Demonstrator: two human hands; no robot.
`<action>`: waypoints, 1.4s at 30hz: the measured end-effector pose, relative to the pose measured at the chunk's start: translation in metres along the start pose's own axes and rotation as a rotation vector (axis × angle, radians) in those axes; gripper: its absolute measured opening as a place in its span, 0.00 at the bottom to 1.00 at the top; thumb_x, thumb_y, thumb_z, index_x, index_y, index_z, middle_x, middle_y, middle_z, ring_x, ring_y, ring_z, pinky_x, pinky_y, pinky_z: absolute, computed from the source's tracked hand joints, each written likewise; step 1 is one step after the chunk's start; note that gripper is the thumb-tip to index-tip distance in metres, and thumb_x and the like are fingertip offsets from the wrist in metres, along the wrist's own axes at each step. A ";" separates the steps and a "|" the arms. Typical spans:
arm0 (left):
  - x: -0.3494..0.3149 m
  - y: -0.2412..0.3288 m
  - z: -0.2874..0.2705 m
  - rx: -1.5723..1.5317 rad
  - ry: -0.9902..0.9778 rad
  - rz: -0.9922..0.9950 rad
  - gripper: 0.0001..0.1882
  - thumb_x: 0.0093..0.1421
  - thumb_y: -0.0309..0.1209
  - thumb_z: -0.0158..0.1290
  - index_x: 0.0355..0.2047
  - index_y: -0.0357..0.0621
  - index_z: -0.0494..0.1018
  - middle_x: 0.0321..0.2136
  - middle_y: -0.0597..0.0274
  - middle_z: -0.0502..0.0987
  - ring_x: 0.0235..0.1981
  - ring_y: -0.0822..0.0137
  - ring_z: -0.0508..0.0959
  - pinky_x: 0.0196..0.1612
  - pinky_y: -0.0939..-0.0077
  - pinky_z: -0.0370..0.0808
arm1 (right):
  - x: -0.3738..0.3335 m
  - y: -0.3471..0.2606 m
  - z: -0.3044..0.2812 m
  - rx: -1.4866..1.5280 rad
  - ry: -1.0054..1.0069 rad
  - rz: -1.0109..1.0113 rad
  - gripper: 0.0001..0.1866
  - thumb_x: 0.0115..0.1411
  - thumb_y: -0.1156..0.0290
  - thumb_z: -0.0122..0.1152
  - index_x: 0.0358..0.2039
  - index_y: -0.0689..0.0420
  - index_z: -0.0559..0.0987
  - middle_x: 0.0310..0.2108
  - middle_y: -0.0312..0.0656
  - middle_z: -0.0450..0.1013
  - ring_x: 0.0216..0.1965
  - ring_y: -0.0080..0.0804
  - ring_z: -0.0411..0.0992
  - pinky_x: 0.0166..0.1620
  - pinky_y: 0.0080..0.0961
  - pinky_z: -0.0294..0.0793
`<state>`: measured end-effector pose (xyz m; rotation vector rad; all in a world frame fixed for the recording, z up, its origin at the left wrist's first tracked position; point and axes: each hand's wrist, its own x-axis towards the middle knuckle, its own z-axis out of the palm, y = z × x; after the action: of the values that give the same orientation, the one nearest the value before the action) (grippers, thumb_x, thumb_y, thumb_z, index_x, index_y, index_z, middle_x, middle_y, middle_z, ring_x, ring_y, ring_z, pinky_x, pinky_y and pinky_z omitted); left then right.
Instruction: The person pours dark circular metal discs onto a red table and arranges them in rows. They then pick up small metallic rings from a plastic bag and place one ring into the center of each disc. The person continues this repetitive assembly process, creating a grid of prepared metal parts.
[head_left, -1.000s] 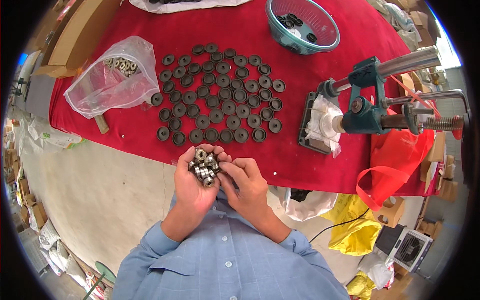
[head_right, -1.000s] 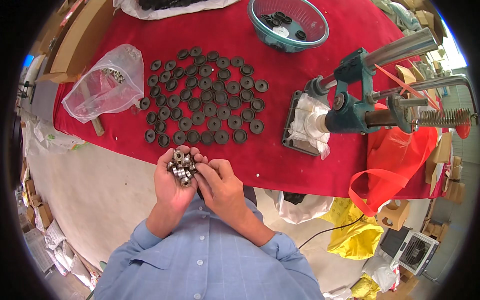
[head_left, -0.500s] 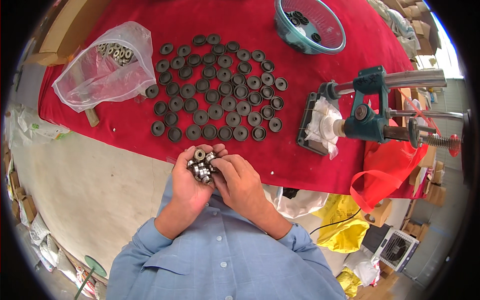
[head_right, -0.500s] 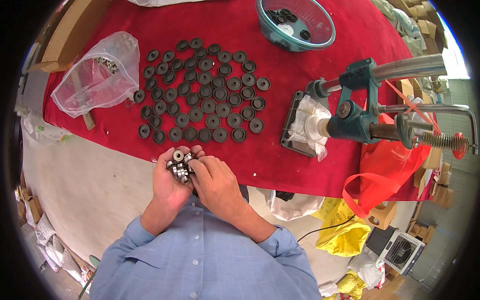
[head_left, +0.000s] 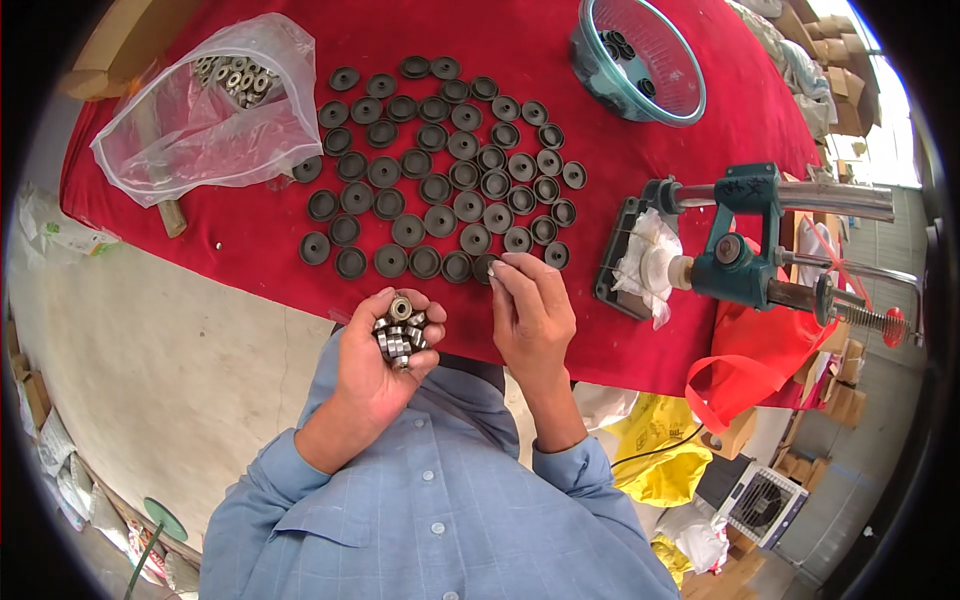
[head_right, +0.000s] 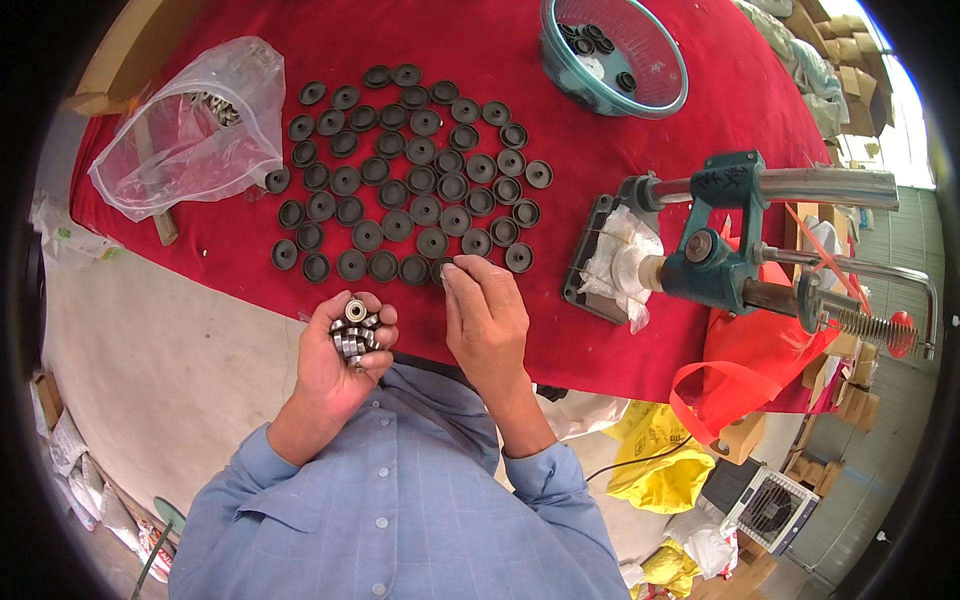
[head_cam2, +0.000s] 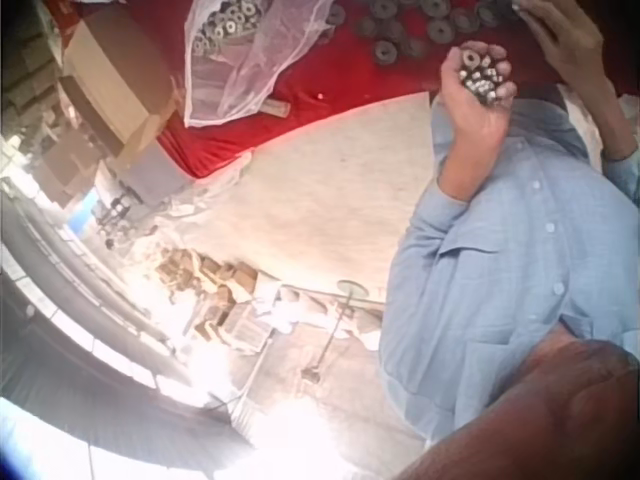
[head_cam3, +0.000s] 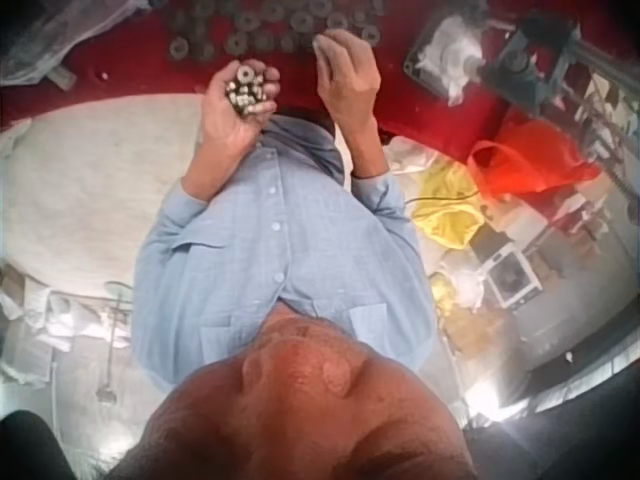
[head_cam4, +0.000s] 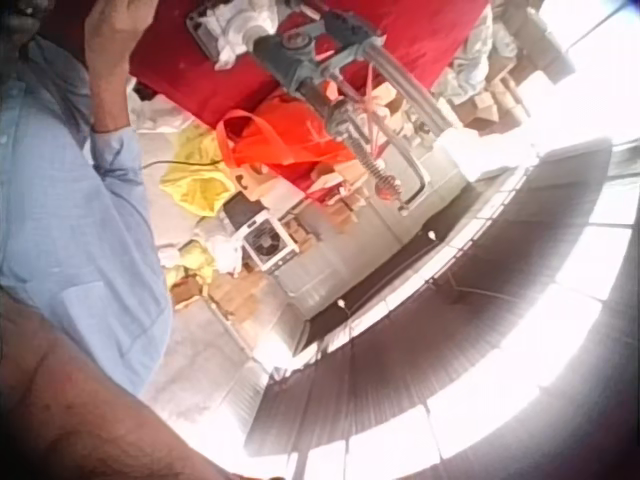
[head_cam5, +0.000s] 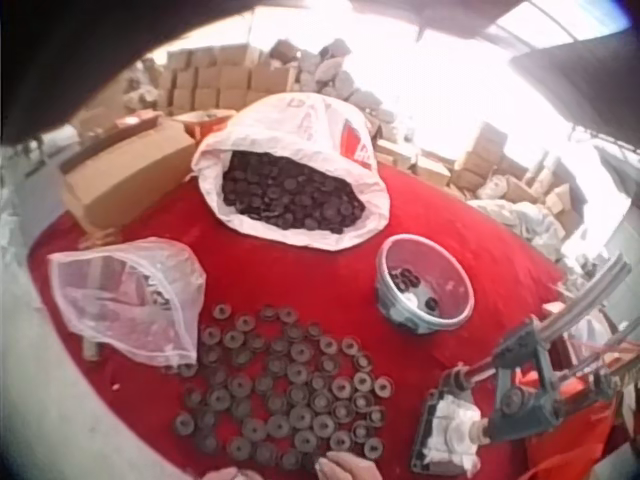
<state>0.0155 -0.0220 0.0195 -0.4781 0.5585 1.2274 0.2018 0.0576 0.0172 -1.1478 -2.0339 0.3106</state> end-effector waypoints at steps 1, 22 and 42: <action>-0.001 0.001 -0.001 0.005 -0.030 -0.017 0.18 0.76 0.43 0.49 0.40 0.40 0.78 0.39 0.49 0.82 0.34 0.62 0.80 0.23 0.76 0.77 | 0.000 0.002 0.001 -0.031 -0.023 -0.030 0.14 0.56 0.84 0.72 0.44 0.62 0.84 0.45 0.44 0.80 0.42 0.43 0.79 0.44 0.37 0.81; -0.006 -0.002 0.003 0.529 -0.022 -0.010 0.19 0.76 0.44 0.49 0.37 0.40 0.77 0.32 0.52 0.80 0.23 0.70 0.77 0.17 0.83 0.65 | -0.023 -0.013 -0.008 -0.306 -0.233 -0.020 0.25 0.57 0.81 0.65 0.58 0.59 0.84 0.58 0.38 0.79 0.53 0.37 0.77 0.59 0.38 0.69; 0.002 0.011 0.014 0.929 -0.305 -0.351 0.24 0.75 0.51 0.55 0.33 0.42 0.76 0.25 0.60 0.77 0.19 0.75 0.75 0.15 0.83 0.65 | 0.016 -0.002 -0.036 0.942 -0.829 0.457 0.16 0.68 0.77 0.64 0.55 0.60 0.86 0.53 0.46 0.79 0.51 0.37 0.79 0.53 0.33 0.80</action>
<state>0.0074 -0.0084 0.0285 0.3827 0.6769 0.5827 0.2215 0.0648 0.0504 -0.8792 -1.7799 1.9892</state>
